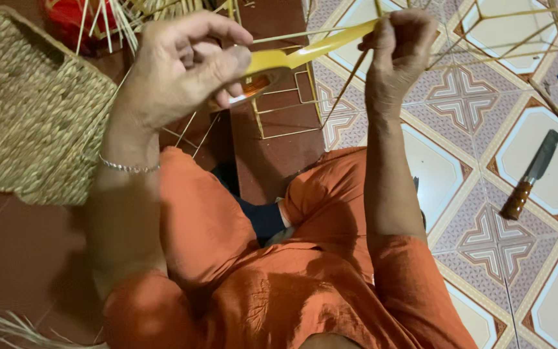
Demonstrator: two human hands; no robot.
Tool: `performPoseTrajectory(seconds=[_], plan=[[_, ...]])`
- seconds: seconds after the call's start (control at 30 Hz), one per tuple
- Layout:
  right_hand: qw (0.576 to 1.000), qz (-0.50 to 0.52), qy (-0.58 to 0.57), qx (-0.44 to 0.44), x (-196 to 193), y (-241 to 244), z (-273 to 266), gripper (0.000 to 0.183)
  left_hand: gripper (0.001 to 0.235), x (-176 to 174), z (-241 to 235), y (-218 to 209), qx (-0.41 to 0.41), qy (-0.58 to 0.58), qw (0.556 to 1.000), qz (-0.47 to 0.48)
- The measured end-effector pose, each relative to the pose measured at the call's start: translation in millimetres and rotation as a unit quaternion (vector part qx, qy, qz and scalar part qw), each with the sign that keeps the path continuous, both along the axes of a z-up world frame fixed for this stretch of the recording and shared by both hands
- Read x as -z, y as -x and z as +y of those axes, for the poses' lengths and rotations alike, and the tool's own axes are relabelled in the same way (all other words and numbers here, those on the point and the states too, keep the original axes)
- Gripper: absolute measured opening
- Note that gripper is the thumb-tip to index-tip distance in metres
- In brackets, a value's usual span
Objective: The person sits on the floor and wraps yellow tape around the joints of a wire basket frame to secure them. They use scissors to cut the tape after each application.
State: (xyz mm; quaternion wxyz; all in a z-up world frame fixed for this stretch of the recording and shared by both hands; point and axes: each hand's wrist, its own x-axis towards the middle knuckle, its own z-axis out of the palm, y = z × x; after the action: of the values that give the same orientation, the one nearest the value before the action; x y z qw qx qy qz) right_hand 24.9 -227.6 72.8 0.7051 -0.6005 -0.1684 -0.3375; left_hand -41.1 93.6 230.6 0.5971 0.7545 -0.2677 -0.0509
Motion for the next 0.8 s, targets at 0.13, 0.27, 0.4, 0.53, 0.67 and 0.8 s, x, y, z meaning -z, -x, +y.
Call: performPoseTrajectory(seconds=[0.13, 0.27, 0.4, 0.53, 0.67, 0.8], plan=[[0.999, -0.023, 0.028, 0.005, 0, 1, -1, 0.014, 0.015, -11, 7, 0, -0.062, -0.017, 0.998, -0.01], [0.998, -0.043, 0.054, 0.003, 0, -1, -3, 0.013, 0.013, -7, 9, 0, -0.155, -0.156, 0.964, -0.152], [0.997, -0.041, 0.059, 0.015, 2, -1, -3, 0.014, 0.019, 9, 10, -4, -0.211, -0.26, 0.873, -0.354], [0.997, -0.045, 0.068, 0.011, 2, -2, -5, 0.014, 0.03, 25, 7, -14, -0.256, -0.324, 0.815, -0.406], [0.997, -0.038, 0.072, 0.012, 4, -3, -7, 0.016, 0.033, 36, -1, -21, -0.284, -0.373, 0.781, -0.412], [0.995, -0.064, 0.08, -0.001, 7, -4, -9, 0.018, 0.039, 42, -6, -18, -0.292, -0.374, 0.784, -0.4]])
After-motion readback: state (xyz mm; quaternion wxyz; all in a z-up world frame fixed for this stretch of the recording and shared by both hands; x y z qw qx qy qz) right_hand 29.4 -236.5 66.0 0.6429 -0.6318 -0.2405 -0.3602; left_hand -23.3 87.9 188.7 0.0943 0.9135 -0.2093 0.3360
